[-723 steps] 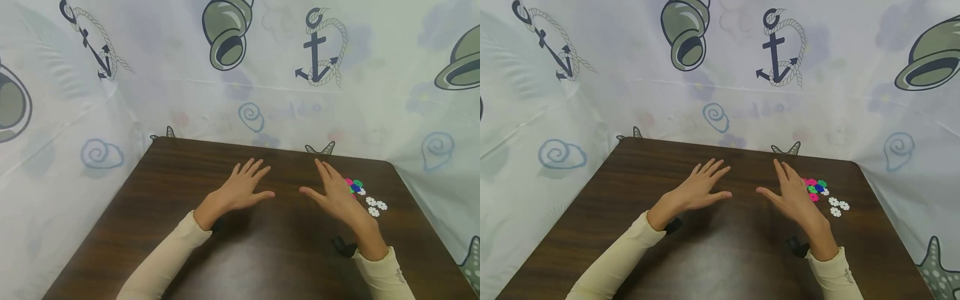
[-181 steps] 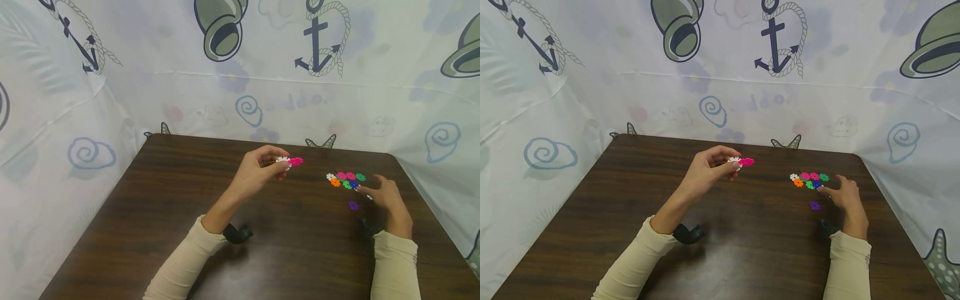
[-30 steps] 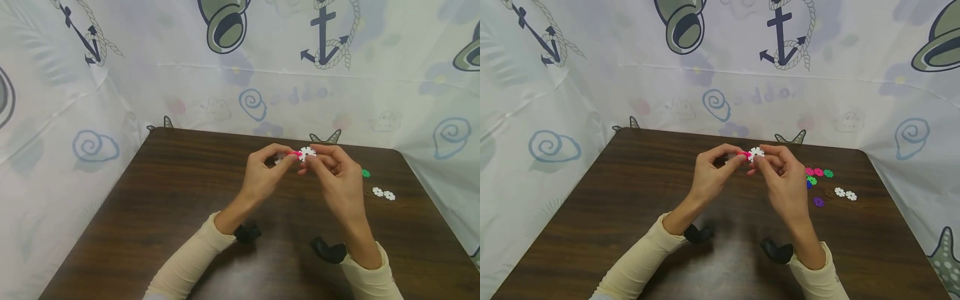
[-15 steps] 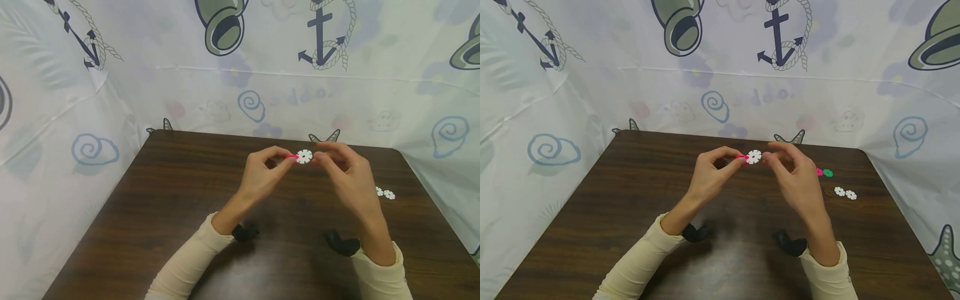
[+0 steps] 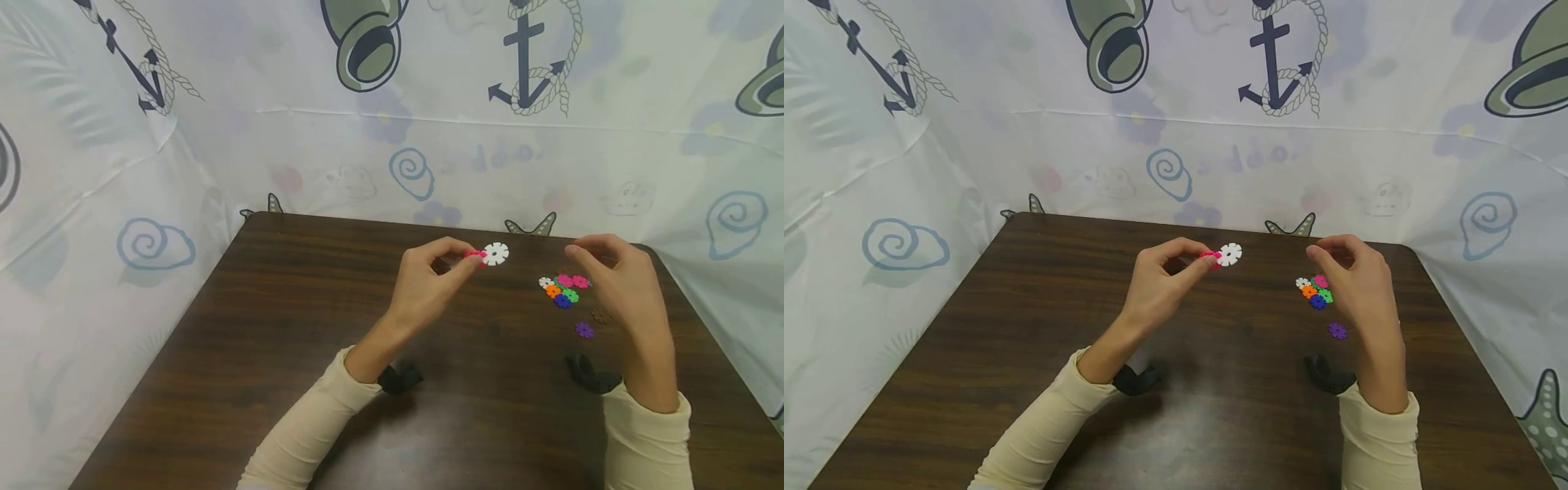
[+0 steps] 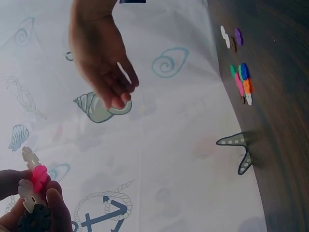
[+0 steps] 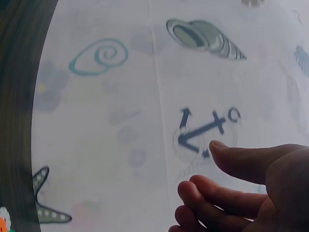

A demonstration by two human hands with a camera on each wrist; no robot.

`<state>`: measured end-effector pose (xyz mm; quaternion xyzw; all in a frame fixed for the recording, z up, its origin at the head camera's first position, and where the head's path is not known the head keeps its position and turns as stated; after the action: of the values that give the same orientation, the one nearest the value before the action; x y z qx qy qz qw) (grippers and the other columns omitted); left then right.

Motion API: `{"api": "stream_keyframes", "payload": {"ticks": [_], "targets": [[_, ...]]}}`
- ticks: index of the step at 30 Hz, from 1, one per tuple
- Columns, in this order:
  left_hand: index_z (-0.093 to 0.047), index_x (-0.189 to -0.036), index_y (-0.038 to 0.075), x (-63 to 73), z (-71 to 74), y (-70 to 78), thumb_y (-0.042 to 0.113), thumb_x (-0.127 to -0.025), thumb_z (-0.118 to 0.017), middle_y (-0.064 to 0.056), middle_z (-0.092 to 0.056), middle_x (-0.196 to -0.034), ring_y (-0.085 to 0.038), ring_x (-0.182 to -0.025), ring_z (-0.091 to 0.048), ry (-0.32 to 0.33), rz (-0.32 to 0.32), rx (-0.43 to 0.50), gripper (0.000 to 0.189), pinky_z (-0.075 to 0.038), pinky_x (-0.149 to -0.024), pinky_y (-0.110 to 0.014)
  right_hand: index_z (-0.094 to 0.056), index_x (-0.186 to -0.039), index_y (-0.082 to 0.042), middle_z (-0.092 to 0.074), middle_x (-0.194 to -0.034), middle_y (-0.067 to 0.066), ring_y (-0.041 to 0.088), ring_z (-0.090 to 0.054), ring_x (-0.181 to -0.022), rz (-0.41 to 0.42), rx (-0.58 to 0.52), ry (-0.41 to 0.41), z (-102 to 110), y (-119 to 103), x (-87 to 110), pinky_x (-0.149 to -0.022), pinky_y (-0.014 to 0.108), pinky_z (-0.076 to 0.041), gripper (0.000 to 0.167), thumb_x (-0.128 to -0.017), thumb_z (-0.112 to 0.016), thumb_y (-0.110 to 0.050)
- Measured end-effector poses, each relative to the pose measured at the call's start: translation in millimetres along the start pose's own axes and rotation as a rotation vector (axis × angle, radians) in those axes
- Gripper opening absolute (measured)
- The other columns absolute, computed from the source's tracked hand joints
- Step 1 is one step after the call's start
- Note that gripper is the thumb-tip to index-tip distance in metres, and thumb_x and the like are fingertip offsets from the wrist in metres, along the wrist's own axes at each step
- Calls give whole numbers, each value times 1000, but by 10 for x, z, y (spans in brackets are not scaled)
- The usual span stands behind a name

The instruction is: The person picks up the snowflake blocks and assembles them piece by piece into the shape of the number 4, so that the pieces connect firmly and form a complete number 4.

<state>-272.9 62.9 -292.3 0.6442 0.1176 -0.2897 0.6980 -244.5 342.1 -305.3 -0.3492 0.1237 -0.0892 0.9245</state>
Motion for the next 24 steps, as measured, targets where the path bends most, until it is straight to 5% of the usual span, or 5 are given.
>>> {"api": "stream_keyframes", "payload": {"ticks": [13, 24], "targets": [[-77, -94, 9, -3, -4, -7, 12, -92, -74, -7, -76, -83, -7, -66, -59, -5, 5, 7, 5, -48, -57, -22, -31, -157, 3, -42, -154, 37, 59, -40, -137, -79, 67, -97, 191, 654, -194, -104, 72, -36, 79, -105, -48, -54], [-78, -95, 9, -8, 7, -11, 13, -93, -74, -6, -75, -82, -8, -64, -58, -3, 17, -4, 6, -46, -56, -22, -21, -153, 17, -32, -147, 50, 66, -37, -130, -189, 177, -189, 193, 1342, -294, -102, 74, -37, 83, -108, -44, -49]]}}
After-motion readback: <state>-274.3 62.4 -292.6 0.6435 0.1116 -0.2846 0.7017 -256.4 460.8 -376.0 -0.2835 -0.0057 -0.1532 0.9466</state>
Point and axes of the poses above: each hand's wrist, its own x-axis away from the middle knuckle, its own z-axis out of the back of the hand, y = z × x, the point moved 9 cm from there along -x, towards the middle knuckle
